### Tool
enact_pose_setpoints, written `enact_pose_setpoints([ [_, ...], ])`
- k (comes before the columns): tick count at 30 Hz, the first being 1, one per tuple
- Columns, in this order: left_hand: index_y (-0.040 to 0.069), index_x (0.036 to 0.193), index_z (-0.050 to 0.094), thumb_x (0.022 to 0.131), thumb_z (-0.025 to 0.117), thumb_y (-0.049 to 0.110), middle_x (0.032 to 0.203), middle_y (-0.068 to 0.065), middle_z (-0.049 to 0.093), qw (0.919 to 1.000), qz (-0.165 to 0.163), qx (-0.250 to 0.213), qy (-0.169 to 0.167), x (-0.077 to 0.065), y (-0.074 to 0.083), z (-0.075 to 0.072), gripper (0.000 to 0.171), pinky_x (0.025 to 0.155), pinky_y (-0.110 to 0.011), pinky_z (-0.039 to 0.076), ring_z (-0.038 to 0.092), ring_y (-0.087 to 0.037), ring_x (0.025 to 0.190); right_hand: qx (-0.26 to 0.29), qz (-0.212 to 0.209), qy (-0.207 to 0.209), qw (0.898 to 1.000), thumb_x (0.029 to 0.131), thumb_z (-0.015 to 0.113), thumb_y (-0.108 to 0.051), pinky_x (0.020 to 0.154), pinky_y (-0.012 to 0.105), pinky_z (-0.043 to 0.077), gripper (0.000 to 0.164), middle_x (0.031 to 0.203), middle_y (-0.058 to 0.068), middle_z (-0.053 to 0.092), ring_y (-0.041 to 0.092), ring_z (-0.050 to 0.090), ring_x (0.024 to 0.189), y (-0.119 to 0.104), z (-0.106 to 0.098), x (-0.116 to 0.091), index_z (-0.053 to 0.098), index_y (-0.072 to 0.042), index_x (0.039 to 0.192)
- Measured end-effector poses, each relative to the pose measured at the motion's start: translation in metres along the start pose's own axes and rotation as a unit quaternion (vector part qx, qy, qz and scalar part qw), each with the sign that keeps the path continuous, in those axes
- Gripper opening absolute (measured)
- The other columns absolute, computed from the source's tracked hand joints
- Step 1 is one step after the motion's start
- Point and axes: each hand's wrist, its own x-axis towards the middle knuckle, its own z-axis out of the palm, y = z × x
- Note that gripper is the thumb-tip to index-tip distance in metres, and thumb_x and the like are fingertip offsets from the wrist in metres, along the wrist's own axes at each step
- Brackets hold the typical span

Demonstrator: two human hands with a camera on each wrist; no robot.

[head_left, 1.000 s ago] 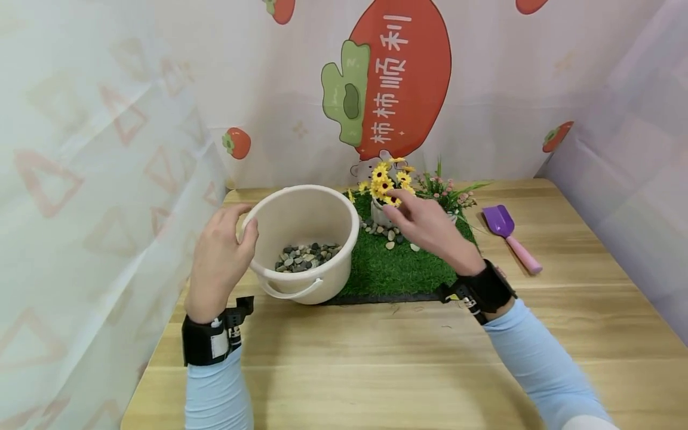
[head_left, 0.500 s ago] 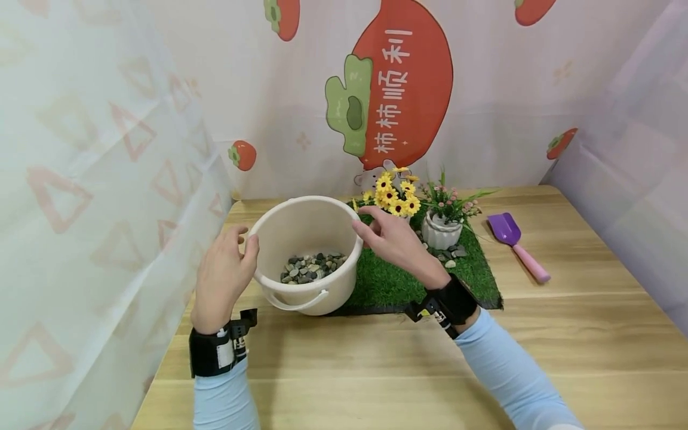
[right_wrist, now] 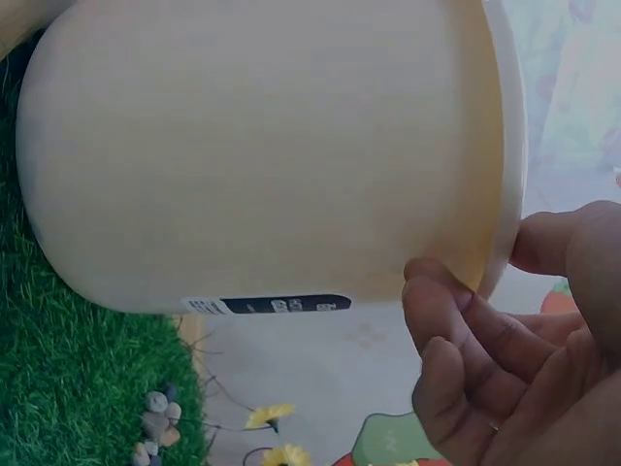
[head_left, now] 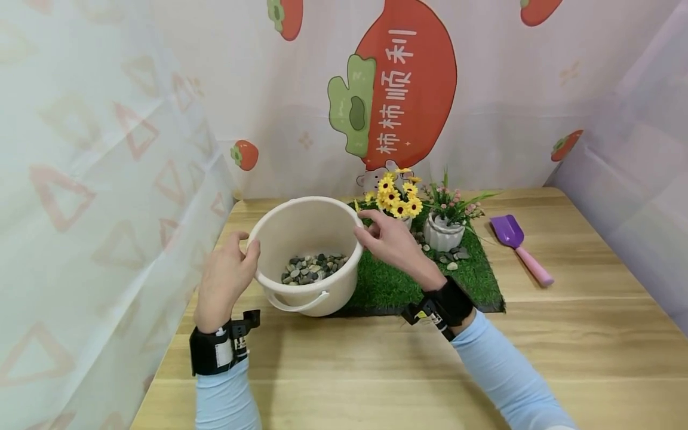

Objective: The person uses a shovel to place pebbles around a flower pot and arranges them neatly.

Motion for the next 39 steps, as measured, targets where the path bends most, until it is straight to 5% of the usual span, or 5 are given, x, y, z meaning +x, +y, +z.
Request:
enact_pose_setpoints([
  [13,0.002,0.142,0.042,0.100,0.041,0.032,0.084,-0.014,0.064,0.9983,-0.020,-0.024,-0.049,0.015,-0.018,-0.016,0.052,0.051,-0.031,0.041,0.053,-0.019,0.056,0.028,0.007,-0.004,1.000,0.100,0.054,-0.035,0.073,0.032,0.051,0.045,0.092,0.004,0.072,0.014,0.065,0.075,-0.015,0.006,0.027,0.051,-0.015,0.140],
  [26,0.000,0.146,0.038,0.100,0.035,0.032,0.099,-0.024,0.068,0.9992,-0.036,-0.016,0.008,0.050,-0.034,-0.035,0.056,0.051,-0.031,0.042,0.066,-0.019,0.057,0.001,0.008,-0.013,1.000,0.099,0.049,-0.034,0.067,0.031,0.045,0.047,0.112,0.005,0.072,0.017,0.066,0.082,-0.034,0.025,0.085,0.049,-0.018,0.144],
  [30,0.001,0.148,0.036,0.100,0.033,0.032,0.108,-0.026,0.068,0.9980,-0.056,-0.021,0.019,0.063,-0.031,-0.038,0.057,0.056,-0.030,0.042,0.070,-0.020,0.061,0.011,0.018,-0.008,1.000,0.100,0.045,-0.033,0.078,0.030,0.048,0.048,0.118,0.006,0.071,0.015,0.065,0.093,-0.034,0.028,0.098,0.046,-0.021,0.146],
  [34,0.002,0.148,0.036,0.099,0.034,0.032,0.112,-0.026,0.067,0.9979,-0.054,-0.031,0.019,0.077,-0.030,-0.037,0.057,0.058,-0.031,0.043,0.069,-0.018,0.060,0.021,0.036,-0.001,0.999,0.100,0.046,-0.033,0.086,0.030,0.050,0.047,0.121,0.006,0.069,0.016,0.065,0.106,-0.032,0.026,0.107,0.047,-0.022,0.146],
  [39,-0.001,0.147,0.038,0.100,0.033,0.031,0.110,-0.028,0.067,0.9983,-0.048,-0.030,0.014,0.087,-0.040,-0.028,0.057,0.058,-0.031,0.044,0.070,-0.023,0.062,0.033,0.055,-0.008,0.998,0.098,0.050,-0.031,0.079,0.029,0.054,0.048,0.123,0.009,0.068,0.016,0.067,0.103,-0.031,0.029,0.118,0.048,-0.020,0.145],
])
